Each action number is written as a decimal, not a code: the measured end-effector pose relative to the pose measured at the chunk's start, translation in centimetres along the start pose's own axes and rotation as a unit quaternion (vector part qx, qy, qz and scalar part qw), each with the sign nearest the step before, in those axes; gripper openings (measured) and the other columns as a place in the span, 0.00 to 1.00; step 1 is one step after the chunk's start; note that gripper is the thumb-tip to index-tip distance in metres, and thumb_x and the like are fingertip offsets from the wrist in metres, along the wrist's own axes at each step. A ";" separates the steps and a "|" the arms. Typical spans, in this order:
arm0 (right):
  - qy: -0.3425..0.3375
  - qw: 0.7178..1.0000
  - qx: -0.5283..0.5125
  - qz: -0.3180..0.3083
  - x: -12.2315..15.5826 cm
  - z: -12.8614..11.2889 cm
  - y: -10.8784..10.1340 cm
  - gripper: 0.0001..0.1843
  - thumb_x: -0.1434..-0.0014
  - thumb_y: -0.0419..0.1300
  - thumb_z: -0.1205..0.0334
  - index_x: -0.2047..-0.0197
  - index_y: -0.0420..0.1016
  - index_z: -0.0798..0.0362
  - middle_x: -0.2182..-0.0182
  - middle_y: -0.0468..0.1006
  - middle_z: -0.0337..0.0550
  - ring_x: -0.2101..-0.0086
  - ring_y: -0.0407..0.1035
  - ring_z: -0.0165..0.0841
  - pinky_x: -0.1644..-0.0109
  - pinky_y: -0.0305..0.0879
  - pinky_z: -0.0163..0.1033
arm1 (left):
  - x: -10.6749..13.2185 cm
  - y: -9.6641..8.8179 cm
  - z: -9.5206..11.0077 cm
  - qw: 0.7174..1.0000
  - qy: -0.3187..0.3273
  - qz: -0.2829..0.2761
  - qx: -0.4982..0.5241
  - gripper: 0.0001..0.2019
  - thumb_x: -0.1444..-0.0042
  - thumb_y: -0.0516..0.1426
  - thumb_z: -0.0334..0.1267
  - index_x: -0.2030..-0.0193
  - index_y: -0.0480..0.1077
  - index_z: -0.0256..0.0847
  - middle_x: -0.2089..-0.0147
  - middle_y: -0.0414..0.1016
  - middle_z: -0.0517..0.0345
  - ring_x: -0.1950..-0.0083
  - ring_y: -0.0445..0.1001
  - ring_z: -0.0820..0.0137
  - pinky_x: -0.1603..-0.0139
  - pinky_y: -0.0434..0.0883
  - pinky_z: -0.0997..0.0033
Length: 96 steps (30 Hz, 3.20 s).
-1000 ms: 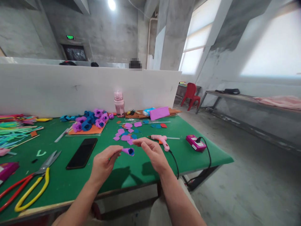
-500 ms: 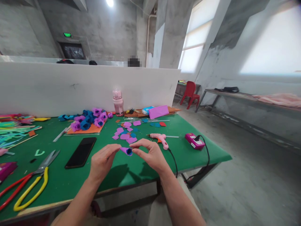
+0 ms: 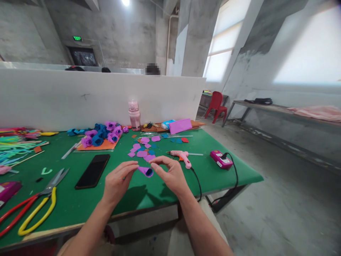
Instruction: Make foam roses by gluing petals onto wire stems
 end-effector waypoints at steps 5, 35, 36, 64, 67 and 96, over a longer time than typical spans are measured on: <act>0.057 0.993 -0.088 0.045 0.0 2.2 0.5 0.12 0.41 0.52 0.58 0.61 0.75 0.53 0.68 0.76 0.42 0.66 0.70 0.32 0.60 0.66 0.36 | 0.4 0.1 -0.8 0.985 -0.134 0.057 0.094 0.04 0.48 0.56 0.35 0.67 0.73 0.42 0.66 0.76 0.57 0.67 0.74 0.71 0.64 0.71 0.72; 0.076 0.996 0.000 0.038 0.7 3.5 3.0 0.07 0.50 0.61 0.60 0.68 0.76 0.54 0.70 0.76 0.41 0.68 0.69 0.32 0.61 0.66 0.36 | 2.8 5.9 -1.0 0.734 -0.458 0.011 0.500 0.11 0.62 0.66 0.36 0.74 0.71 0.35 0.79 0.70 0.63 0.79 0.68 0.78 0.78 0.68 0.79; 0.081 0.996 -0.001 0.038 0.7 3.7 3.0 0.08 0.50 0.61 0.60 0.67 0.76 0.54 0.69 0.76 0.42 0.69 0.69 0.32 0.62 0.66 0.36 | 2.8 5.9 -1.1 0.732 -0.459 0.014 0.503 0.11 0.63 0.66 0.36 0.74 0.70 0.35 0.78 0.70 0.63 0.79 0.68 0.78 0.79 0.68 0.79; 0.150 0.982 -0.111 -0.016 0.6 5.1 3.6 0.12 0.46 0.56 0.58 0.62 0.75 0.54 0.70 0.76 0.39 0.72 0.68 0.28 0.64 0.64 0.33 | 3.0 5.9 -1.8 0.708 -0.479 0.033 0.517 0.11 0.62 0.66 0.36 0.74 0.70 0.35 0.77 0.70 0.63 0.79 0.66 0.80 0.78 0.65 0.80; 0.137 0.985 -0.079 -0.062 0.7 5.4 3.9 0.12 0.45 0.55 0.57 0.64 0.76 0.53 0.71 0.77 0.38 0.73 0.68 0.27 0.66 0.64 0.32 | 3.1 5.5 -2.6 0.707 -0.485 0.064 0.510 0.11 0.63 0.66 0.36 0.73 0.70 0.35 0.75 0.71 0.62 0.78 0.66 0.81 0.78 0.64 0.81; 0.144 0.977 -0.058 -0.149 2.0 6.8 5.8 0.14 0.49 0.60 0.55 0.62 0.76 0.53 0.72 0.77 0.39 0.72 0.68 0.29 0.68 0.62 0.32 | 1.9 2.0 -3.6 0.791 -0.436 0.044 0.427 0.09 0.61 0.65 0.38 0.75 0.73 0.34 0.76 0.73 0.58 0.75 0.67 0.78 0.73 0.65 0.79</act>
Point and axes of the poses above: each hand's wrist, its own x-axis away from the middle knuckle, its own y-axis out of the palm, z = x × y, the point moved 6 cm from there along -x, towards the middle knuckle
